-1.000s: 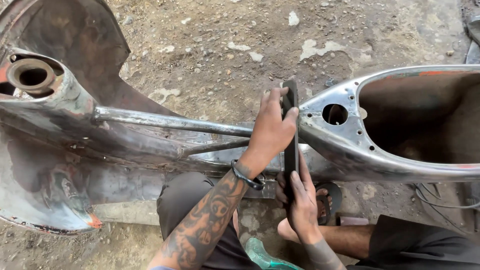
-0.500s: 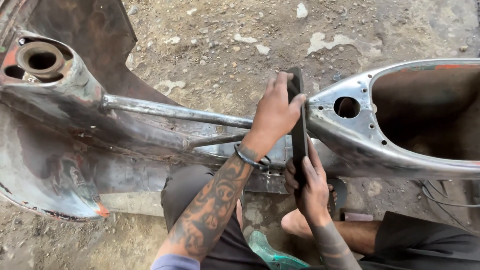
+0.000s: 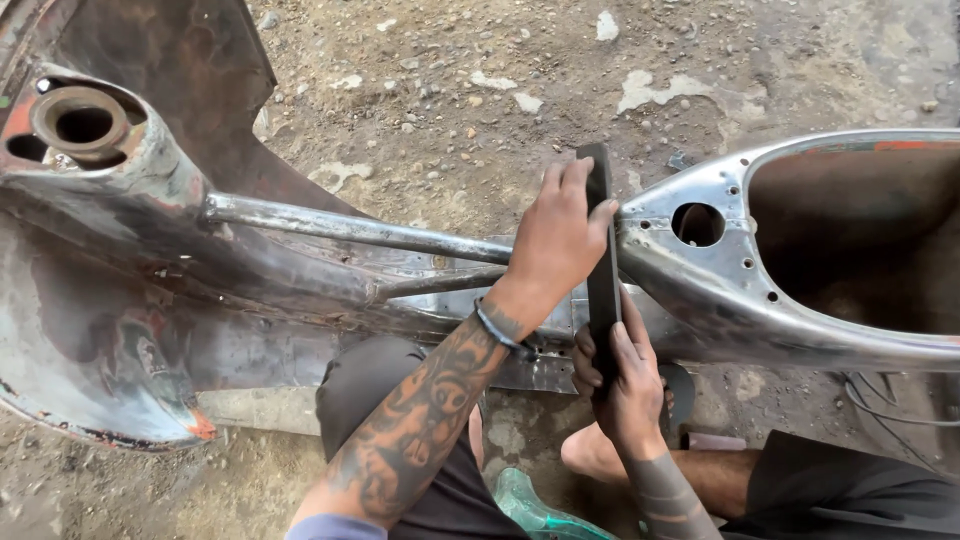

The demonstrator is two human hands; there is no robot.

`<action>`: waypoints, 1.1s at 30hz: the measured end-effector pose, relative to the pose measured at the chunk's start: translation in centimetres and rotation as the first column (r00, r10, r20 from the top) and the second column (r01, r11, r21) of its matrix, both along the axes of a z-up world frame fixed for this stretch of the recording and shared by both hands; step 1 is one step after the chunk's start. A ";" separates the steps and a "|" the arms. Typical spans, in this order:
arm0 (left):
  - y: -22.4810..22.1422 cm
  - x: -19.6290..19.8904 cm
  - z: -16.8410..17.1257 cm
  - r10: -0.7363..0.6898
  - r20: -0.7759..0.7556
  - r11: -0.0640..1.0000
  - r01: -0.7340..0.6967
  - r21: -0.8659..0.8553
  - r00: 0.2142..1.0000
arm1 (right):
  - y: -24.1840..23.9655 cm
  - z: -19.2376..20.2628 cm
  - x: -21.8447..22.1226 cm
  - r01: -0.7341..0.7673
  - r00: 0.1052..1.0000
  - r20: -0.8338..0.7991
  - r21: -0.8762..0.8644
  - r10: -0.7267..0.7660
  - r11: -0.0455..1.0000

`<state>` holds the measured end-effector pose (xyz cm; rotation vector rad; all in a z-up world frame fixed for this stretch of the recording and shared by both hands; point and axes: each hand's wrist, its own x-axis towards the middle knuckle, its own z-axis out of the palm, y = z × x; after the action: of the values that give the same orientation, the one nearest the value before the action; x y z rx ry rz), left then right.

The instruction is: Manually sanding a metal motorcycle frame using a sanding block to prepare the surface.

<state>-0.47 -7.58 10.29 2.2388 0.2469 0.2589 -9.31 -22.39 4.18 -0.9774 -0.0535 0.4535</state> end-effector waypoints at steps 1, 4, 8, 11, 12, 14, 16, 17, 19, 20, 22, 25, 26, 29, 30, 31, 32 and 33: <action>0.0 0.5 -0.5 0.011 0.037 1.000 -0.012 0.026 0.999 | 0.2 0.0 0.0 0.000 1.000 0.005 0.016 0.000 1.000; -0.6 -0.2 0.2 -0.004 0.009 0.998 0.004 0.064 1.000 | -0.1 -0.4 -1.4 0.027 0.999 0.023 0.035 -0.028 0.999; -1.2 -2.8 0.5 -0.097 -0.156 0.991 0.110 0.079 0.983 | -2.3 -2.5 -3.2 0.002 0.998 0.068 0.014 -0.003 1.000; -0.7 -3.5 -0.2 -0.112 -0.093 0.993 0.114 0.014 0.989 | -2.6 -2.8 -3.0 0.041 0.996 0.086 -0.079 -0.034 0.996; -0.5 -3.1 0.8 -0.112 -0.096 0.994 0.113 0.011 0.989 | -1.9 -2.3 -2.4 0.040 0.996 0.083 -0.082 -0.034 0.996; -0.2 -2.4 2.9 -0.096 -0.116 0.992 0.085 -0.096 0.989 | -0.7 -1.4 -1.4 0.026 0.998 0.062 0.003 -0.026 1.000; 0.8 -0.7 0.2 -0.073 -0.038 0.997 0.071 -0.039 0.997 | 0.6 -1.5 -1.1 0.046 0.998 0.053 0.017 -0.047 0.999; 1.4 0.4 -0.9 -0.048 0.046 0.999 0.047 0.023 0.998 | 1.3 -1.5 -0.8 0.061 0.997 0.048 0.037 -0.062 0.997; 0.9 -0.4 0.2 -0.050 0.004 0.999 0.050 -0.014 0.999 | 1.2 -0.9 -1.5 0.059 0.997 0.058 0.008 -0.059 0.998; 0.8 -0.9 0.8 -0.049 -0.041 0.998 0.047 -0.045 0.998 | 1.3 -0.6 -1.8 0.052 0.997 0.065 -0.017 -0.051 0.999; -0.2 -2.6 2.0 -0.068 -0.117 0.995 0.059 -0.083 0.991 | -0.6 -2.1 -3.0 0.057 0.997 0.051 -0.064 -0.053 0.996; -0.7 -3.9 -0.1 -0.084 -0.109 0.994 0.075 -0.085 0.990 | -2.4 -3.3 -3.5 0.076 0.995 0.077 -0.132 -0.067 0.988; -0.8 -4.2 -1.3 -0.077 -0.018 0.996 0.075 -0.053 0.997 | -2.9 -3.4 -3.5 0.088 0.990 0.123 -0.156 -0.069 0.984; -0.2 -3.3 0.8 -0.066 0.023 0.993 0.068 -0.100 0.998 | -1.2 -1.4 -2.1 0.097 0.990 0.116 -0.205 -0.074 0.974; 0.1 -2.5 0.9 -0.068 0.020 0.993 0.069 -0.100 0.998 | -0.5 -1.2 -1.6 0.098 0.991 0.112 -0.205 -0.076 0.974; 0.4 -1.8 1.1 -0.054 0.019 0.993 0.056 -0.104 0.998 | 0.2 -0.9 -1.0 0.103 0.986 0.148 -0.193 -0.074 0.976; 0.7 -1.0 1.2 -0.042 0.020 0.993 0.044 -0.108 0.999 | 0.8 -0.6 -0.4 0.109 0.980 0.185 -0.182 -0.074 0.977; 0.7 -1.1 1.1 -0.044 0.019 0.993 0.046 -0.109 0.999 | 0.9 -0.3 -0.7 0.111 0.980 0.184 -0.184 -0.077 0.977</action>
<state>-1.56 -6.91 11.36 2.1299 0.1965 0.2338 -9.98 -21.53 3.88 -1.2047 -0.1235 0.2875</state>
